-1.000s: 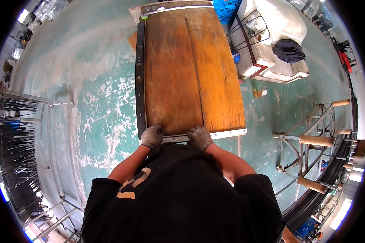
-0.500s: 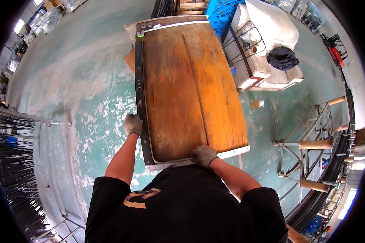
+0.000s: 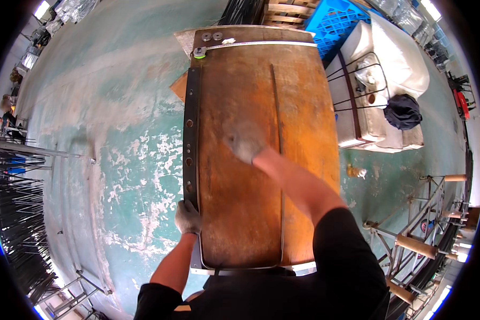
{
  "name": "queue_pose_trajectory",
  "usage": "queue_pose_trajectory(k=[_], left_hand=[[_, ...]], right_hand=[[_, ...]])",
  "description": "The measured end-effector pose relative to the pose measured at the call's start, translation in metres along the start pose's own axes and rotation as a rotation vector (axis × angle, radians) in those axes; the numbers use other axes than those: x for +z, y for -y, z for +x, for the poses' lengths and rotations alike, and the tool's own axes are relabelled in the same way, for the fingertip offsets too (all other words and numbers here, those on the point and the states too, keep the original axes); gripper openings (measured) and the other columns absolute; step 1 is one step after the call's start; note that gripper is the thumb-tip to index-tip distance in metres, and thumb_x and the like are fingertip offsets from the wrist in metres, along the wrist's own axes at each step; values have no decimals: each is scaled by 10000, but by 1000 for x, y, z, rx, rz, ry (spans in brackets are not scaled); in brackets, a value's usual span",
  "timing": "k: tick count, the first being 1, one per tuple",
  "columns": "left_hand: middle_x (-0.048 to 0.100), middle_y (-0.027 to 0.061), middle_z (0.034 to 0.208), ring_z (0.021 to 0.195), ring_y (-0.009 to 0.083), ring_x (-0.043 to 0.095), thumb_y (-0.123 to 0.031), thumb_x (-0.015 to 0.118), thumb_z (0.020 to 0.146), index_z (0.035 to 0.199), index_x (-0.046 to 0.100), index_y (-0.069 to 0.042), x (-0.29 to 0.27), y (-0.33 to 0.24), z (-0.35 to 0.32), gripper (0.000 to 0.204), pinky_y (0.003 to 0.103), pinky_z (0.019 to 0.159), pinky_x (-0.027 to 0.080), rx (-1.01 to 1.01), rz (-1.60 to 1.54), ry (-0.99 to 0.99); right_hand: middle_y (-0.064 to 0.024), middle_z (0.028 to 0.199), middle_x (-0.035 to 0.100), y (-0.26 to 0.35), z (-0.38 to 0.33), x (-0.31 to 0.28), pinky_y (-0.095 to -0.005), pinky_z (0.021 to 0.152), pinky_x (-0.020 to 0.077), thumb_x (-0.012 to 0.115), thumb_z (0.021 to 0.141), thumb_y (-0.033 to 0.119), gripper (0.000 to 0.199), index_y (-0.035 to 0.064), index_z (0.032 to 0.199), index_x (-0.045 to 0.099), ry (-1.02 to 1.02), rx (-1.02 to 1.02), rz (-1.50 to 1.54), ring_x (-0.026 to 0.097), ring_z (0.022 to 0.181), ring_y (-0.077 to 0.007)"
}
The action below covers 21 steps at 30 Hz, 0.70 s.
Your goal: The person handles bent metal rods, measures them against a wooden board, and places them into a metal jig. They then pick up a stack of similar rods and hand them to a coworker.
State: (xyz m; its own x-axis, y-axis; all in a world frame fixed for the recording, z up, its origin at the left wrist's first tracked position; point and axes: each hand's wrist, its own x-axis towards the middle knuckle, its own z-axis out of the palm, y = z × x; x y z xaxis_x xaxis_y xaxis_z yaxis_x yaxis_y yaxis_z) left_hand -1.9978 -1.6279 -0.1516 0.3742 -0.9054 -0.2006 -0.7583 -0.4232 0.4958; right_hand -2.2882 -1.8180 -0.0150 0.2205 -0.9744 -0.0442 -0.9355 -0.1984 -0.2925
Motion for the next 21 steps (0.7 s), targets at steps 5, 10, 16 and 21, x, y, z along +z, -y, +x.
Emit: queue_pose_trajectory(k=[5, 10, 16, 21], left_hand=[[720, 262, 1003, 936, 524, 686, -297, 482, 1095, 1063, 639, -40, 0, -8, 1, 303, 611, 800, 532, 2, -3, 6], [732, 243, 1047, 955, 492, 702, -241, 503, 1070, 1131, 671, -41, -15, -28, 9, 268, 570, 825, 550, 54, 114, 90], [727, 221, 1009, 904, 479, 700, -240, 508, 1062, 1122, 676, -41, -27, -42, 13, 267, 554, 805, 549, 40, -6, 113], [718, 232, 996, 900, 502, 686, -247, 518, 1066, 1073, 659, -36, -23, -40, 11, 254, 590, 774, 527, 77, 130, 82]], right_hand=[[-183, 1469, 602, -34, 196, -2, -529, 1107, 495, 711, 995, 322, 515, 99, 1450, 620, -272, -128, -101, 588, 1346, -405], [-147, 1539, 559, -34, 330, 3, -532, 1208, 405, 703, 961, 233, 582, 113, 1513, 561, -443, -56, -154, 546, 1419, -366], [-180, 1432, 646, -39, 400, 38, -523, 1241, 366, 697, 956, 241, 482, 107, 1413, 625, -404, 77, -189, 567, 1410, -365], [-184, 1318, 694, -58, 375, 22, -553, 1139, 461, 752, 923, 181, 391, 78, 1292, 673, -288, -5, -289, 649, 1290, -378]])
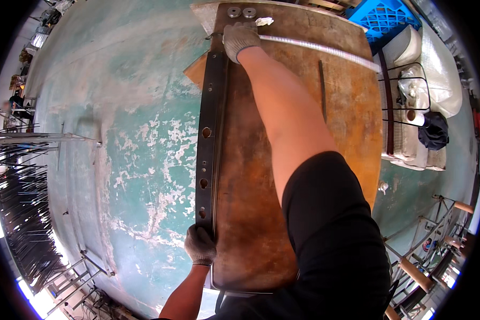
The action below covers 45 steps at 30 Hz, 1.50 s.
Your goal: The person handles bent metal rods, measures them against a wooden board, and places them into a metal jig. They then pick up a stack of similar rods and hand them to a coworker.
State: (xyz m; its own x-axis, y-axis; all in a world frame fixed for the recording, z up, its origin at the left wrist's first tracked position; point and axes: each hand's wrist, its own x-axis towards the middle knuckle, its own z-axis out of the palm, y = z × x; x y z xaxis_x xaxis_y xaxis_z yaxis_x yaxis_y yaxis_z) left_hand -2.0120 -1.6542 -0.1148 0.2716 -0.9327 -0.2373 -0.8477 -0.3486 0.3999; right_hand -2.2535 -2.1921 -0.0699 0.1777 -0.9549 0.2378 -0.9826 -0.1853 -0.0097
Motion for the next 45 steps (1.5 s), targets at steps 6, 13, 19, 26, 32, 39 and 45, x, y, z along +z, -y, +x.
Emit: queue_pose_trajectory(k=[6, 13, 19, 26, 32, 39, 45], left_hand=[[718, 238, 986, 886, 507, 685, -259, 531, 1077, 1078, 662, -40, 29, 26, -14, 255, 579, 757, 536, -4, -156, -168], [735, 225, 1044, 963, 469, 707, -271, 588, 1037, 1105, 687, -34, 32, 28, -17, 266, 541, 822, 564, 46, -209, -290], [734, 137, 1142, 1043, 264, 706, -166, 765, 982, 1261, 690, -6, -1, 5, -76, 330, 394, 923, 579, 112, -568, -223], [676, 85, 1258, 1119, 170, 680, -337, 527, 1159, 1377, 614, -17, -3, 19, -232, 397, 317, 915, 587, 473, -677, 635], [728, 139, 1247, 1120, 258, 724, -79, 676, 1010, 1372, 649, -34, -33, 84, -293, 365, 377, 947, 594, 323, -716, 848], [763, 165, 1284, 1189, 300, 733, -80, 738, 972, 1381, 670, 5, -12, 172, -343, 423, 391, 1020, 591, 372, -773, 786], [754, 178, 1242, 1180, 307, 723, -154, 649, 1032, 1275, 716, 9, -14, 160, -362, 300, 394, 1041, 561, 406, -862, 692]], right_hand=[[-172, 1269, 715, -34, -95, -101, -501, 973, 574, 801, 897, 266, 349, 128, 1212, 741, -115, -50, 196, 689, 1172, -397], [-249, 883, 741, -1, -301, -243, -552, 774, 577, 624, 849, 211, 220, 42, 862, 765, 344, -246, 274, 729, 843, -450], [-206, 1050, 788, 45, -511, -294, -488, 870, 589, 801, 765, 317, 429, 62, 1109, 789, 908, -251, 555, 755, 1011, -384], [-152, 1066, 805, 120, -648, -305, -432, 868, 566, 883, 692, 330, 579, 57, 1193, 788, 1025, -238, 832, 759, 1004, -322], [-157, 1039, 797, 180, -723, -256, -446, 871, 564, 896, 702, 376, 547, 72, 1145, 796, 1003, -298, 948, 754, 1009, -344], [-189, 1104, 775, 167, -818, -275, -497, 937, 566, 757, 923, 421, 389, 92, 1130, 774, 422, 163, 706, 730, 1082, -395], [-160, 1057, 785, 153, -854, -245, -466, 913, 579, 696, 994, 460, 409, 72, 1095, 774, 662, 472, 927, 756, 1013, -345]])
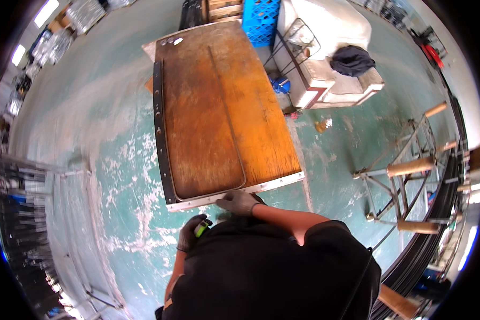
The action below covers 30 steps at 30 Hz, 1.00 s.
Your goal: The person handles bent metal rods, measures them against a wooden board, and places them into a metal jig. They then pick up a stack of similar rods and hand them to a coworker.
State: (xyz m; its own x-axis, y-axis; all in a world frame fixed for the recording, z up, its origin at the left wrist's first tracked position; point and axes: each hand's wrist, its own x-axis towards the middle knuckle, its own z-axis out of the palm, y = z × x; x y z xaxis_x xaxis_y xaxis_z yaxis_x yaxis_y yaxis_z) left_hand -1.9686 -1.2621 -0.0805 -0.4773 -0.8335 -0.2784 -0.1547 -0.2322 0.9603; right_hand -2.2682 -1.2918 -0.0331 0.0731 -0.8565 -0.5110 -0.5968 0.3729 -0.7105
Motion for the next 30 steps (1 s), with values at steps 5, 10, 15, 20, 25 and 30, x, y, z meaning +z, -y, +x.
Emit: queue_pose_trajectory(k=[5, 10, 15, 20, 25, 30], left_hand=[[738, 156, 1200, 1102, 331, 733, -26, 742, 938, 1295, 726, -61, 11, -46, 22, 360, 377, 973, 575, 266, 528, -10], [721, 75, 1212, 1105, 230, 720, -72, 746, 976, 1367, 677, -44, 19, -45, 21, 398, 342, 940, 582, -4, 22, -148], [707, 75, 1243, 1144, 188, 687, -269, 713, 1034, 1450, 620, -21, 23, -52, 31, 493, 341, 963, 573, -182, -216, -265], [702, 111, 1277, 1179, 177, 656, -448, 729, 1042, 1476, 622, -10, 19, -70, 48, 626, 328, 1002, 538, -271, -169, -398], [700, 145, 1334, 1205, 216, 666, -448, 759, 994, 1493, 598, 7, 26, -79, 50, 694, 340, 1057, 519, -388, -151, -421], [721, 114, 1305, 1203, 212, 675, -521, 772, 952, 1377, 710, -35, 23, -109, 44, 649, 357, 1066, 514, -388, -30, -320]], right_hand=[[-163, 1095, 811, 3, 48, 36, -398, 951, 588, 770, 977, 473, 480, 40, 1184, 796, 216, -325, 60, 775, 1015, -276], [-126, 1083, 813, 58, 33, -5, -383, 932, 593, 790, 962, 438, 476, 54, 1243, 792, 345, -133, -12, 770, 974, -220], [-93, 1039, 806, 66, 35, -10, -361, 857, 575, 748, 1004, 473, 474, 64, 1238, 798, 423, -177, -24, 738, 911, -172], [-72, 1016, 787, 96, 49, -17, -308, 791, 585, 756, 1030, 365, 428, 7, 1265, 769, 517, -117, 91, 717, 876, -117], [-63, 1055, 767, 68, 73, -14, -300, 790, 588, 817, 976, 239, 411, -2, 1303, 749, 626, -95, 230, 713, 891, -131], [-59, 1012, 739, 72, 69, -8, -322, 793, 608, 798, 958, 112, 200, 25, 1129, 739, 470, -143, 319, 718, 895, -162]])
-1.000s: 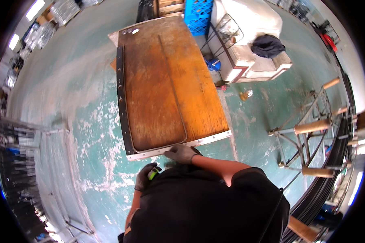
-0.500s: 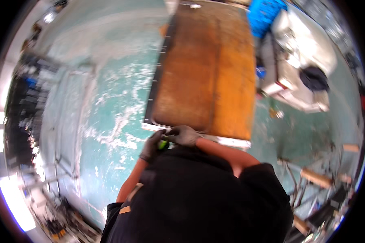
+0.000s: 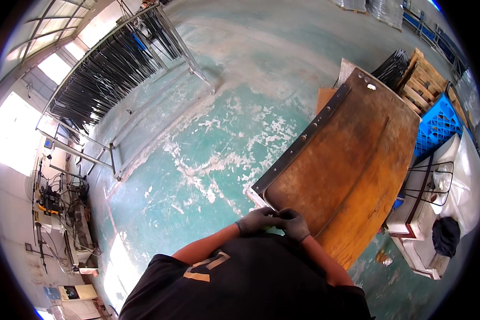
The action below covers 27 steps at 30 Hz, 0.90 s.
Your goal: The person handles bent metal rods, measures them against a wooden board, and places them into a metal jig. They then pick up a stack of similar rods and hand them to a coworker.
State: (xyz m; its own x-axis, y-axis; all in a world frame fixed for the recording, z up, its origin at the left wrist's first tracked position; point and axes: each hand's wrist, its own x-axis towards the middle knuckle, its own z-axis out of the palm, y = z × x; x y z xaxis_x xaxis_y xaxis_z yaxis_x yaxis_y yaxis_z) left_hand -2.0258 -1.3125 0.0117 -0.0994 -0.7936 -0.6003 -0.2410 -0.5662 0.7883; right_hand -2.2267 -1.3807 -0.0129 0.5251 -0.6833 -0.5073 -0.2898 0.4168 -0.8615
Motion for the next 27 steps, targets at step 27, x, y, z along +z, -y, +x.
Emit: queue_pose_trajectory(k=[27], left_hand=[[706, -27, 836, 765, 59, 602, -219, 767, 998, 1012, 821, -14, -47, 170, -85, 212, 267, 697, 500, -191, -109, -252]], right_hand=[[-69, 794, 725, 34, 74, -125, -347, 622, 567, 662, 1061, 291, 279, 36, 987, 749, -744, -370, 177, 705, 684, -175]])
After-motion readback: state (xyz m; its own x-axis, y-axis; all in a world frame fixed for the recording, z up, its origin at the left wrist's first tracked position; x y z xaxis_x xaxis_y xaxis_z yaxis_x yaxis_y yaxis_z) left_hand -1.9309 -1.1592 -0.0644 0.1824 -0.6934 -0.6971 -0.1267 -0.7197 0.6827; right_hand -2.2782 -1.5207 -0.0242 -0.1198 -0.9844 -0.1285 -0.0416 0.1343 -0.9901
